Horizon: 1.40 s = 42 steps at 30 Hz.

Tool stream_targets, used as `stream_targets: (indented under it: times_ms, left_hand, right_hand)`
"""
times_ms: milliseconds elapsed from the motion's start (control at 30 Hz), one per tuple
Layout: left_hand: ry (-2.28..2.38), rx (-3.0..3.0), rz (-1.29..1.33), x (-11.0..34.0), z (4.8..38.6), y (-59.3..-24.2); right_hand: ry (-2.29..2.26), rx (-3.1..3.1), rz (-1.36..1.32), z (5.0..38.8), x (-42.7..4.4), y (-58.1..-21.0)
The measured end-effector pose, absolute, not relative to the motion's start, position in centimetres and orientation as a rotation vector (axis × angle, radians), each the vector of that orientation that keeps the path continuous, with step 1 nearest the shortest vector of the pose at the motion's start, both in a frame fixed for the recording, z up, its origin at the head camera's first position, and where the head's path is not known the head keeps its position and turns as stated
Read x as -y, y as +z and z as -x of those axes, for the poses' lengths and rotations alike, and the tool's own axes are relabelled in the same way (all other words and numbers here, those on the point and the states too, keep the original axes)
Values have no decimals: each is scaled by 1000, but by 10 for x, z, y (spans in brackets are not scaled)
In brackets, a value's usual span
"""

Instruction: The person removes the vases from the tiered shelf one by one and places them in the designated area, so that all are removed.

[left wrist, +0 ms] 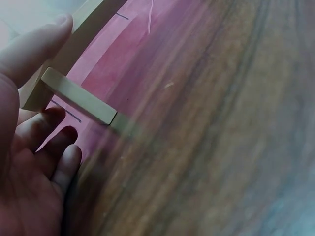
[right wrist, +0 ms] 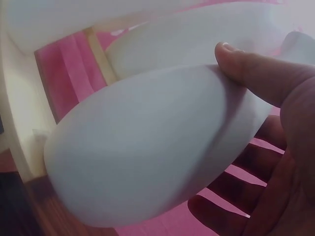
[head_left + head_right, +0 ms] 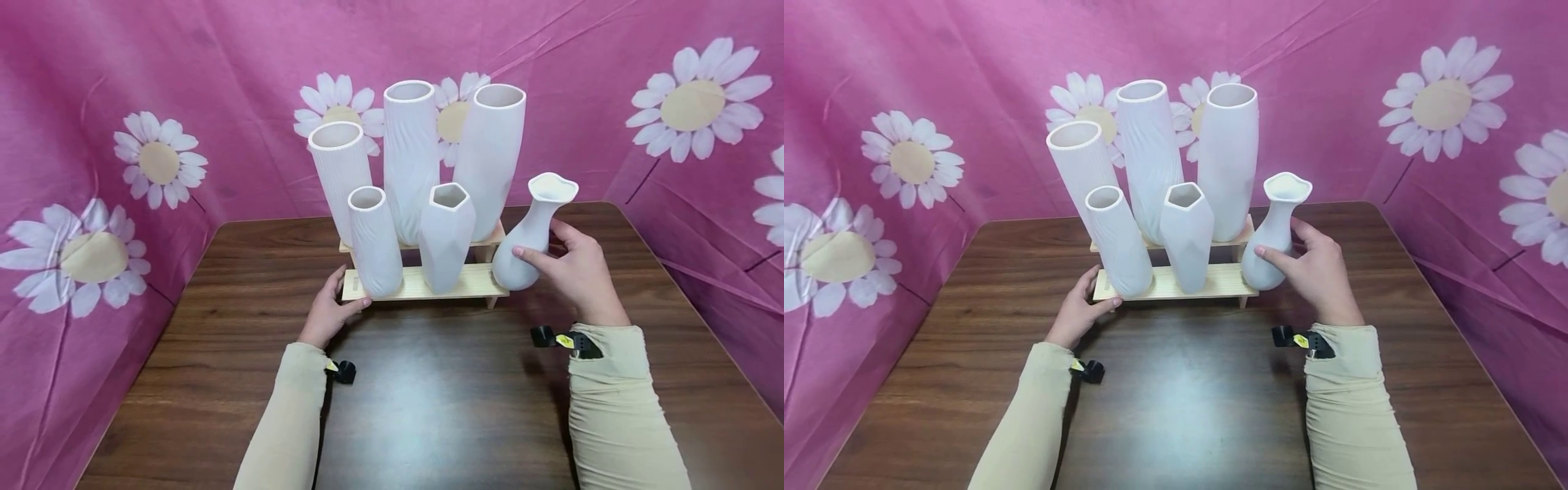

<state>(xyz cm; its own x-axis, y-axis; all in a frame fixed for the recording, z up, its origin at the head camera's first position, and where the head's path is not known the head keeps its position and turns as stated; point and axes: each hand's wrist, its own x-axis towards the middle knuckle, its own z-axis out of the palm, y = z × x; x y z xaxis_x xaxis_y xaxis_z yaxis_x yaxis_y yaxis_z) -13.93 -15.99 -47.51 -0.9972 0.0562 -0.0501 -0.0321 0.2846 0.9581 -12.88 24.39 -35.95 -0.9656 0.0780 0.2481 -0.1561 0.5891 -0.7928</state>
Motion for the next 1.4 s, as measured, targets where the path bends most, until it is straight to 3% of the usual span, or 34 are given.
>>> stream_targets:
  times_ms: [400,700,1400]
  left_hand:
    - [1855,-2421,-40,160,141,-475]
    - [1827,-2422,-52,151,126,-437]
    - [1839,-2426,-73,154,125,-441]
  right_hand:
    - [1318,2501,10,135,-258,-368]
    - [1351,2436,58,141,-266,-374]
    - [1357,2394,310,149,-279,-388]
